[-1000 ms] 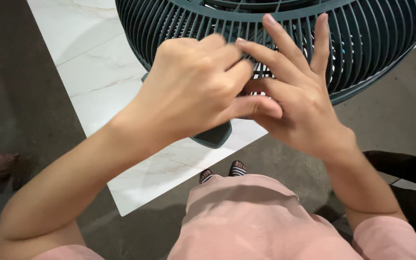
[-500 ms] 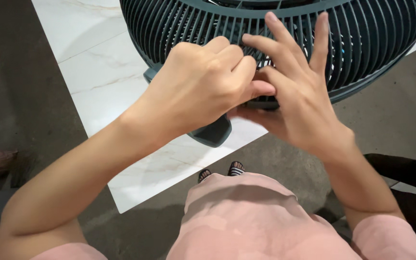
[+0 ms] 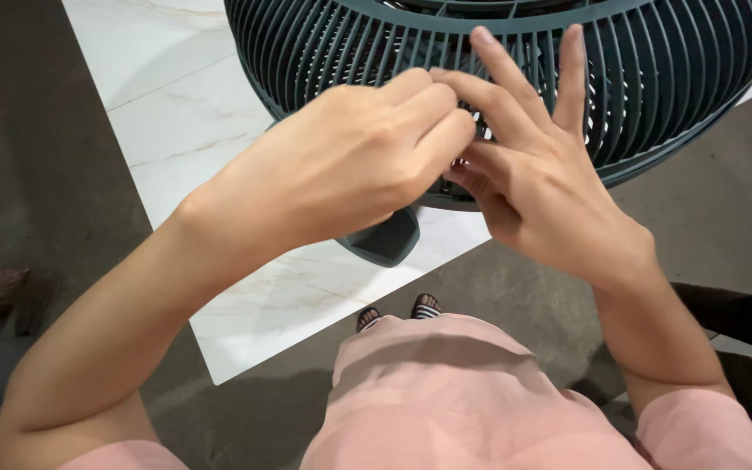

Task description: The person uses a screwdriver to loosen and remove screws from the front grille of a green pedestal fan. They rotate the fan head to access different screw locations and continue unscrewing until the grille is detached.

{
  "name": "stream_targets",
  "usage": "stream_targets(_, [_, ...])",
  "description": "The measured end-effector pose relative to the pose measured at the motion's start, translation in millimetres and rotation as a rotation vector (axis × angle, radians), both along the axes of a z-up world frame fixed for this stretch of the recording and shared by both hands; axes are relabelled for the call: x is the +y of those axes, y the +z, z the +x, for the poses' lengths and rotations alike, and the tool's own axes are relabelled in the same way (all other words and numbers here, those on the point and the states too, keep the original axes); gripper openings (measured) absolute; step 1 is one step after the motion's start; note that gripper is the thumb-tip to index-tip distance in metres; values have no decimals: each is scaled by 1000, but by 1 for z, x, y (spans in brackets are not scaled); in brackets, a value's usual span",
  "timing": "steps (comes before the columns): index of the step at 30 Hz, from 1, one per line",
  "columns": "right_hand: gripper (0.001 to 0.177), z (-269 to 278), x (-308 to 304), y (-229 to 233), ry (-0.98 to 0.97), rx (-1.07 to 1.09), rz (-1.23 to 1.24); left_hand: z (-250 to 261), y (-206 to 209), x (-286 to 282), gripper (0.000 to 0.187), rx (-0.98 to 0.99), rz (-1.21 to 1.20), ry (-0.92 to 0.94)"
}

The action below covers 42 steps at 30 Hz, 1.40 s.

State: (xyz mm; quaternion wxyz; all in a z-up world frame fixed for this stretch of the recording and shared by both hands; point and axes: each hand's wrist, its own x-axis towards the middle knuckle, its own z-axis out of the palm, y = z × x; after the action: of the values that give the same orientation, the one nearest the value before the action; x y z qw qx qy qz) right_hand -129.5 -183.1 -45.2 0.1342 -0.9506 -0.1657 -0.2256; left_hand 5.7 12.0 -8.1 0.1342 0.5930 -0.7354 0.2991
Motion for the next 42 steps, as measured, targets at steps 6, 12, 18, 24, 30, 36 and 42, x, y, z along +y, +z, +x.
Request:
stream_targets(6, [43,4,6,0,-8,-36,61,-5,-16,-7,31,40,-48,66])
stream_targets(12, [23,7,3,-5,-5,-55,13,-10,-13,-17,43,86,-101,38])
stream_targets(18, [33,4,-2,-3,17,-6,-15,-11,1,-9,33,310,-5,-209])
stream_targets(24, [46,3,3,4,7,25,79,-8,5,-2,26,395,93,-155])
stream_targets(30, [32,-10,-15,12,-114,-30,50,-4,16,14,19,592,48,-194])
stream_targets(36, [33,-23,-18,-4,-143,-26,37,-3,8,15,18,718,120,-236])
stream_targets(42, [38,-28,-21,-10,-117,-33,59,3,-4,6,24,580,138,-216])
